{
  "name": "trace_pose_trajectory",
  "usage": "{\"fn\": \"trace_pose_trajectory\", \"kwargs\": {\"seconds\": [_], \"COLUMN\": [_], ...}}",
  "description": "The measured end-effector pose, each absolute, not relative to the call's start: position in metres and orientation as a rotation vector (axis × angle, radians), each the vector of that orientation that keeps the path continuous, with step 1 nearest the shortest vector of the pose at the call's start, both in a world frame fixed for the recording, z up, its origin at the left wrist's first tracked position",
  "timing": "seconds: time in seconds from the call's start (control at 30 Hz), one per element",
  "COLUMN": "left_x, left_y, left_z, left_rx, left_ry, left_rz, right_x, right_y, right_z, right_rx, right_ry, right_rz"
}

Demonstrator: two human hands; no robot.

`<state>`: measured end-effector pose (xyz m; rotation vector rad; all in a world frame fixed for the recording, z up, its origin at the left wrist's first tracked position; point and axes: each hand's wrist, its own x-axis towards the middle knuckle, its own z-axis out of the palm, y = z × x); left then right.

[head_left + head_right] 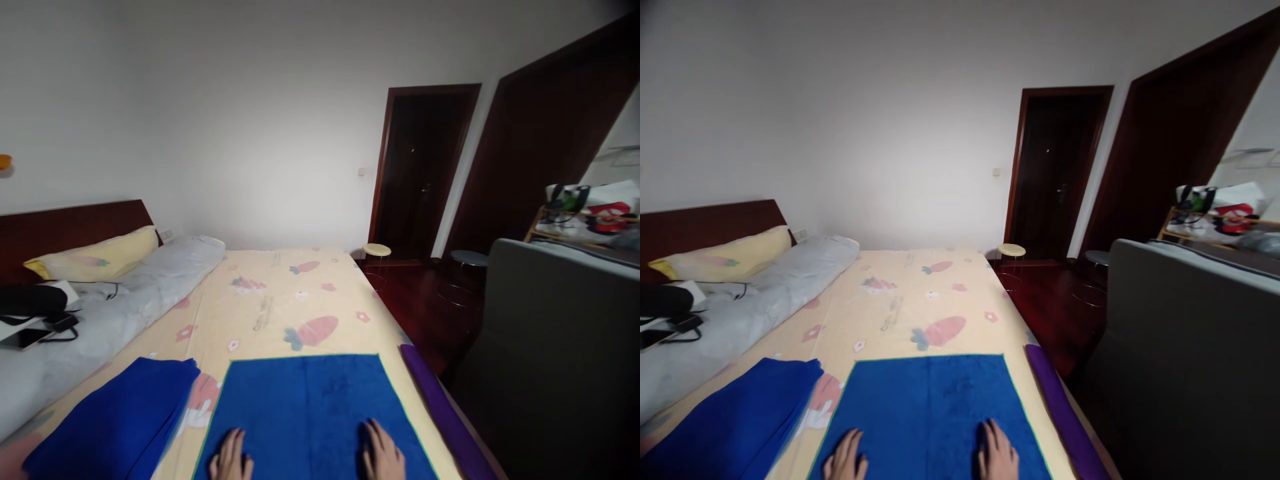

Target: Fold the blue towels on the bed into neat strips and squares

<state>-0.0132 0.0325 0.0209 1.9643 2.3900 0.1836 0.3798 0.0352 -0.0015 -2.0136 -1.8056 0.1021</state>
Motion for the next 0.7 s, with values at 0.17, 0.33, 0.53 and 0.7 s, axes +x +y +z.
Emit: {"fn": "trace_pose_trajectory", "kwargs": {"seconds": [0.17,0.33,0.53,0.7], "left_x": [0.098,0.103,-0.017,-0.063], "left_y": [0.062,0.078,0.078,0.079], "left_z": [0.019,0.015,0.023,0.018], "left_rx": [2.256,2.296,2.101,2.120], "left_ry": [1.893,1.803,2.321,2.349], "left_rz": [0.308,0.396,0.273,0.247], "right_x": [0.282,0.304,0.447,0.465], "right_y": [0.057,0.077,0.081,0.085], "right_z": [0.011,0.018,0.001,-0.004], "right_rx": [-1.622,-1.716,-2.062,-2.118], "right_ry": [-2.165,-2.165,-1.811,-1.750], "right_rz": [0.366,0.369,0.017,-0.055]}}
